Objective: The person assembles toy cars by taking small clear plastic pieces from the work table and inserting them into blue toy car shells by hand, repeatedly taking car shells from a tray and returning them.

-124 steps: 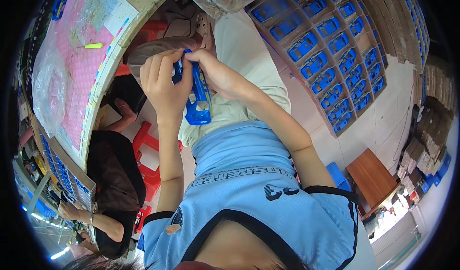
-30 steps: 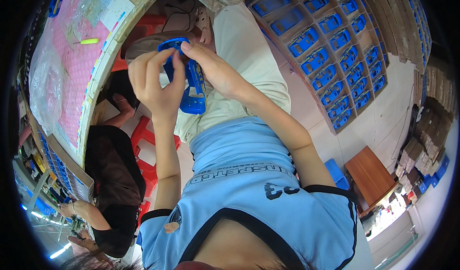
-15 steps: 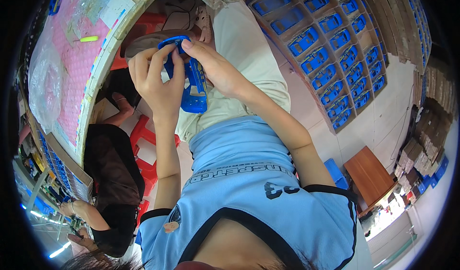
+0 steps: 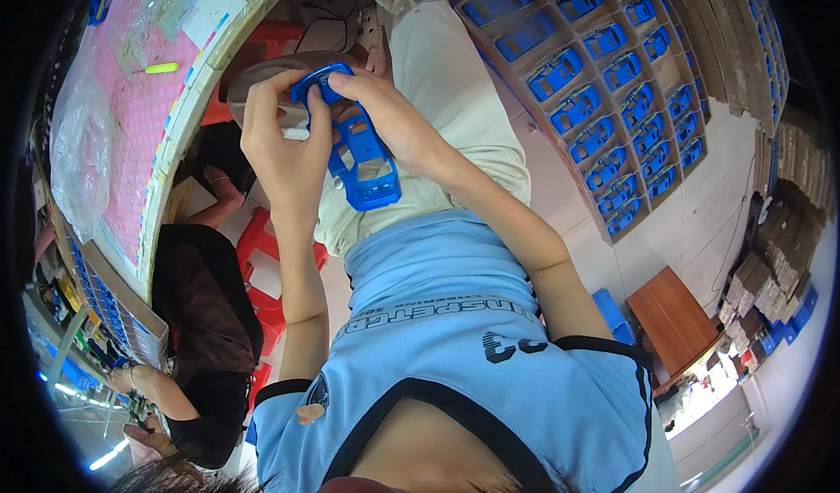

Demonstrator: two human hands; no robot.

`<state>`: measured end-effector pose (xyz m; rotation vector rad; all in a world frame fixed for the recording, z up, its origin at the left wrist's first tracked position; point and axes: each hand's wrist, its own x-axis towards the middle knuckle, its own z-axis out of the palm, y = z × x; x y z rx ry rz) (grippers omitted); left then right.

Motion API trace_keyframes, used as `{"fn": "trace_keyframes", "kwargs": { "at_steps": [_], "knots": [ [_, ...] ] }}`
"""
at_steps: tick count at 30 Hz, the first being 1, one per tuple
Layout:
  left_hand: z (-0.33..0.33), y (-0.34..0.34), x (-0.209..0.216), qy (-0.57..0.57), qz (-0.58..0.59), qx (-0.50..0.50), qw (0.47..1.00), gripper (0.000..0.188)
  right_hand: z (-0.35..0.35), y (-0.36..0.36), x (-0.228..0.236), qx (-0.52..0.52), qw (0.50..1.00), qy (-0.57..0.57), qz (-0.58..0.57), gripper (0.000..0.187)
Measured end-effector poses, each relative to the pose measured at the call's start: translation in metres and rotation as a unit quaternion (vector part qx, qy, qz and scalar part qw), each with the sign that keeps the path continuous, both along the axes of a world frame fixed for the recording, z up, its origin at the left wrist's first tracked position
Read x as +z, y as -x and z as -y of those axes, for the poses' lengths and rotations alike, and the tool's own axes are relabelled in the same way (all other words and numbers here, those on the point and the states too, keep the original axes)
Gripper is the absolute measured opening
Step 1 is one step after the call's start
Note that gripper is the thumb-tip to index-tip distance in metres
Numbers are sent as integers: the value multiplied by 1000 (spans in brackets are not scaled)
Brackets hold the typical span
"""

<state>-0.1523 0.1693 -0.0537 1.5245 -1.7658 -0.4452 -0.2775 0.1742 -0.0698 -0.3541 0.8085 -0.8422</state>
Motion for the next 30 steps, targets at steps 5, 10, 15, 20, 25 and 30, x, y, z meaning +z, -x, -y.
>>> {"fn": "trace_keyframes", "kwargs": {
  "at_steps": [5,10,15,20,25,30],
  "knots": [
    [0,3,-1,-14,2,-8,1000,17,2,2,-6,2,998,-9,-63,37],
    [-1,5,0,-17,12,-5,1000,16,4,1,-10,-10,994,-1,-105,39],
    [-1,6,-2,-19,10,-2,1000,16,5,2,-6,-20,989,-5,-144,40],
    [-2,8,-3,-25,12,2,1000,17,8,3,-11,-9,988,5,-153,40],
    [-1,9,-4,-37,0,9,999,17,9,4,-14,4,991,6,-133,40],
    [0,9,-4,-70,-15,14,997,16,9,4,-17,13,993,19,-112,39]
  ]
}}
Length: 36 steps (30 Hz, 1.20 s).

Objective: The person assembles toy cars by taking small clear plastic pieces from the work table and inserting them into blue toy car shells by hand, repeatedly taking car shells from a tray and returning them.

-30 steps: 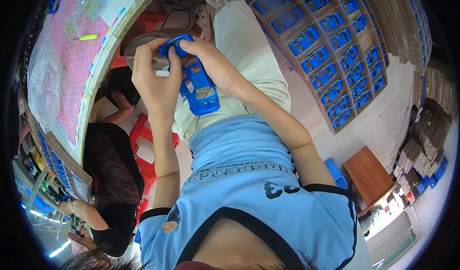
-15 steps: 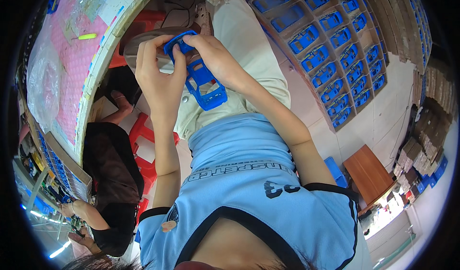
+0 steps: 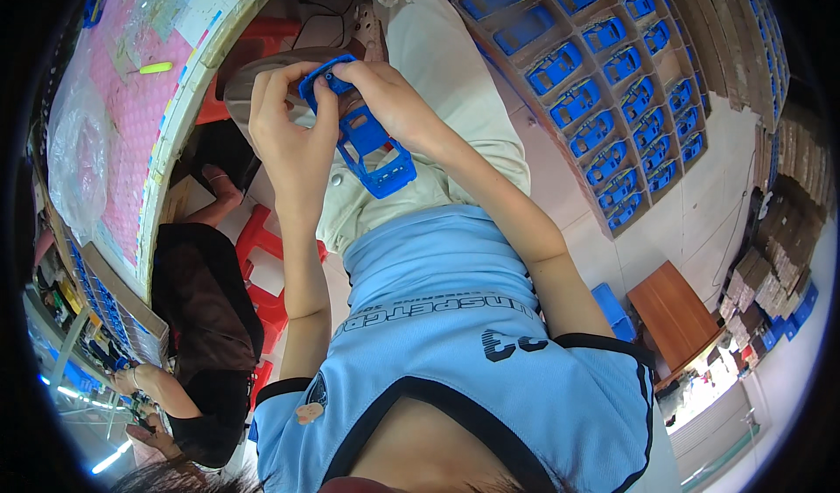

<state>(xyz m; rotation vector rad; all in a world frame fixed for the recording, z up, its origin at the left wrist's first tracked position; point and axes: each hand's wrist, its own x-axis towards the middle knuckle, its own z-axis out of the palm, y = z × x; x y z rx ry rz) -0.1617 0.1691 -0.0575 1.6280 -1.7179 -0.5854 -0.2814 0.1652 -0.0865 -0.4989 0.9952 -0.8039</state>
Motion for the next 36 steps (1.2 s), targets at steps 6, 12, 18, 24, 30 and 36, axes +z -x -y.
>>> {"fn": "trace_keyframes", "kwargs": {
  "at_steps": [6,12,18,24,30,36],
  "knots": [
    [2,-3,-1,-1,0,-24,1000,15,-2,-2,-3,0,1000,-2,-14,38],
    [7,-8,3,58,106,-68,990,16,-1,-2,-4,12,1000,-1,10,36],
    [15,-14,2,97,261,-159,947,13,0,-3,4,51,997,37,-49,35],
    [17,-16,-6,86,244,-156,953,15,-2,-5,-10,29,997,27,-60,37],
    [13,-16,-15,95,175,-132,971,17,-1,-2,-9,51,997,5,-49,39],
    [9,-16,-16,119,171,-95,973,16,-3,-4,-11,43,997,27,-51,41]
  ]
}}
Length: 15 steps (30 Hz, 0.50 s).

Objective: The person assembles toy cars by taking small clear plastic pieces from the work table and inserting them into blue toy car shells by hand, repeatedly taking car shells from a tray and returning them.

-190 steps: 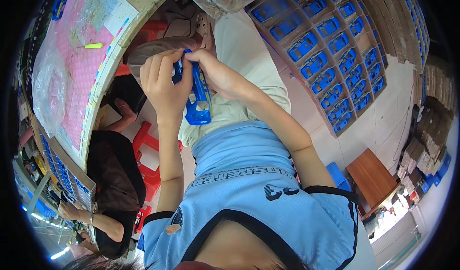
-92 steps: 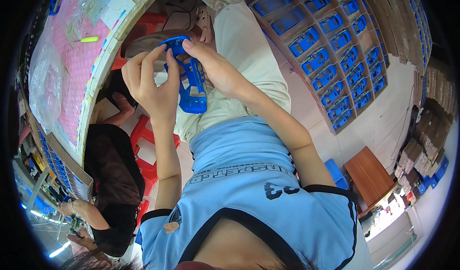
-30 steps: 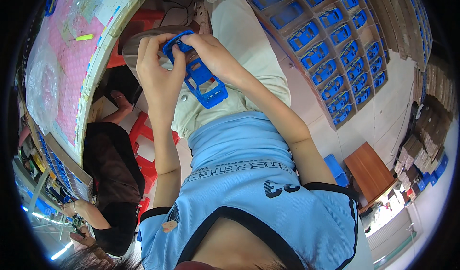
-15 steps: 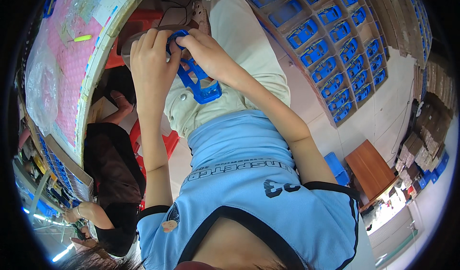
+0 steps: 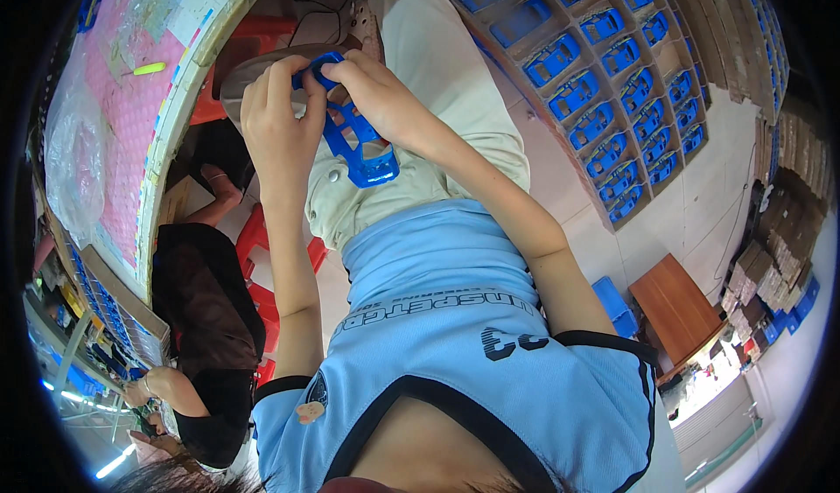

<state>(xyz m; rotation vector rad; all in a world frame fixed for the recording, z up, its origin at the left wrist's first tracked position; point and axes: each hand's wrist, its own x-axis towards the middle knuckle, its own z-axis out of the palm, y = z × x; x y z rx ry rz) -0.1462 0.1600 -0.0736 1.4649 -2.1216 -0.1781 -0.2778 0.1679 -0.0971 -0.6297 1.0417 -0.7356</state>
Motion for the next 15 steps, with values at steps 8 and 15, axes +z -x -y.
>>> {"fn": "trace_keyframes", "kwargs": {
  "at_steps": [8,15],
  "knots": [
    [5,-1,-3,63,-19,-9,998,16,1,-1,-3,-16,1000,14,11,40],
    [3,0,2,-12,-42,-21,999,18,-1,-2,-1,-32,999,-9,11,40]
  ]
}}
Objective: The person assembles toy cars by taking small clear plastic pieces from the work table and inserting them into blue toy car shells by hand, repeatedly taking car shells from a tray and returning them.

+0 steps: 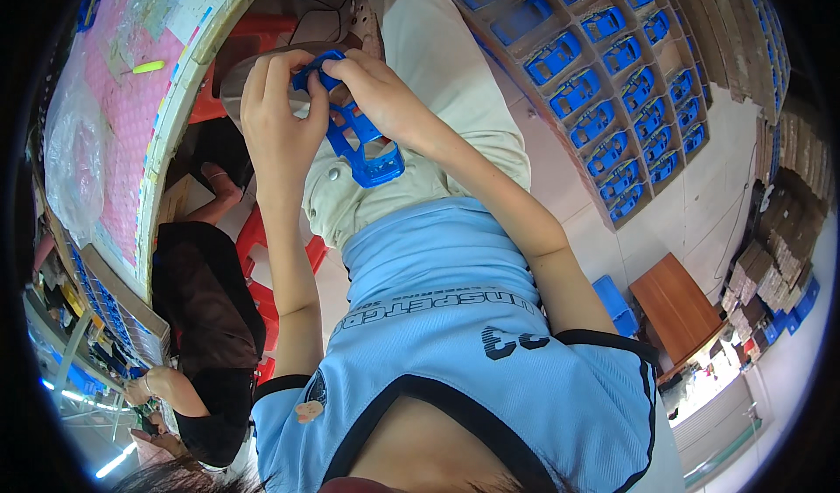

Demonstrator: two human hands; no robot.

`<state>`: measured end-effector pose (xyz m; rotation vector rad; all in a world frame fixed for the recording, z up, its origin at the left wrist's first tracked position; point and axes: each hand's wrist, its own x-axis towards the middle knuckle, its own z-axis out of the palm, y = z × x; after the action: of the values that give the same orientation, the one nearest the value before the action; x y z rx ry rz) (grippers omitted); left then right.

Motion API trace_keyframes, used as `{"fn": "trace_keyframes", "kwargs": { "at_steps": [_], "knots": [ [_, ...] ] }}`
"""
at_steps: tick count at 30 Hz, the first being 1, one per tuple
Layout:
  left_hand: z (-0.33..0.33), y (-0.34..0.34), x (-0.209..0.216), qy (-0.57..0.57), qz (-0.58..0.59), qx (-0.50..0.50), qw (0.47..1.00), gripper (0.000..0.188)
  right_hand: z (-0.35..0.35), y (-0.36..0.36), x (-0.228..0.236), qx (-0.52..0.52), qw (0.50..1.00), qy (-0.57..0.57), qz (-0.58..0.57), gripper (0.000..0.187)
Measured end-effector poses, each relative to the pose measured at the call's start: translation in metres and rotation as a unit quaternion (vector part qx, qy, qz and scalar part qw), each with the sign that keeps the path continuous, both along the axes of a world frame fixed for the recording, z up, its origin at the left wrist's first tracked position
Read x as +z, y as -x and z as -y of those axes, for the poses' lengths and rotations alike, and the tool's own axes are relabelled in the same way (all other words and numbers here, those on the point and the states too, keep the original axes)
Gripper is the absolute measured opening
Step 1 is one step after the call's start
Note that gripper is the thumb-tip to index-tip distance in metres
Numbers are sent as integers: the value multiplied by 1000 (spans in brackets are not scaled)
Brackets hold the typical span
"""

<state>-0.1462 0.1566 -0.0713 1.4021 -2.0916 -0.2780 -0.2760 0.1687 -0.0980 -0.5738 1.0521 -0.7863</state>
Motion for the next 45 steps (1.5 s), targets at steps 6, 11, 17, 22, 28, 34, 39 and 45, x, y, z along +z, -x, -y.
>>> {"fn": "trace_keyframes", "kwargs": {
  "at_steps": [6,11,17,22,28,34,39,45],
  "knots": [
    [-1,-1,0,44,-8,-5,999,19,1,0,0,-9,1000,-7,-2,39],
    [-2,-1,-1,29,-14,11,999,19,2,0,-3,2,1000,7,-4,40],
    [-5,-1,2,-14,10,27,999,19,1,-1,5,-1,1000,-2,-14,39],
    [-4,-1,3,7,12,27,1000,18,1,-3,5,-5,1000,12,-22,39],
    [-1,-3,-1,-2,29,5,1000,18,-2,-5,7,-15,998,41,-36,36],
    [1,-5,-1,-6,32,-3,999,15,-2,-6,5,-16,997,51,-46,33],
    [0,-4,-1,31,38,-3,999,14,-1,-7,8,-12,998,54,-37,34],
    [-3,-2,1,59,63,14,996,14,-1,-6,8,-15,998,47,-37,37]
  ]
}}
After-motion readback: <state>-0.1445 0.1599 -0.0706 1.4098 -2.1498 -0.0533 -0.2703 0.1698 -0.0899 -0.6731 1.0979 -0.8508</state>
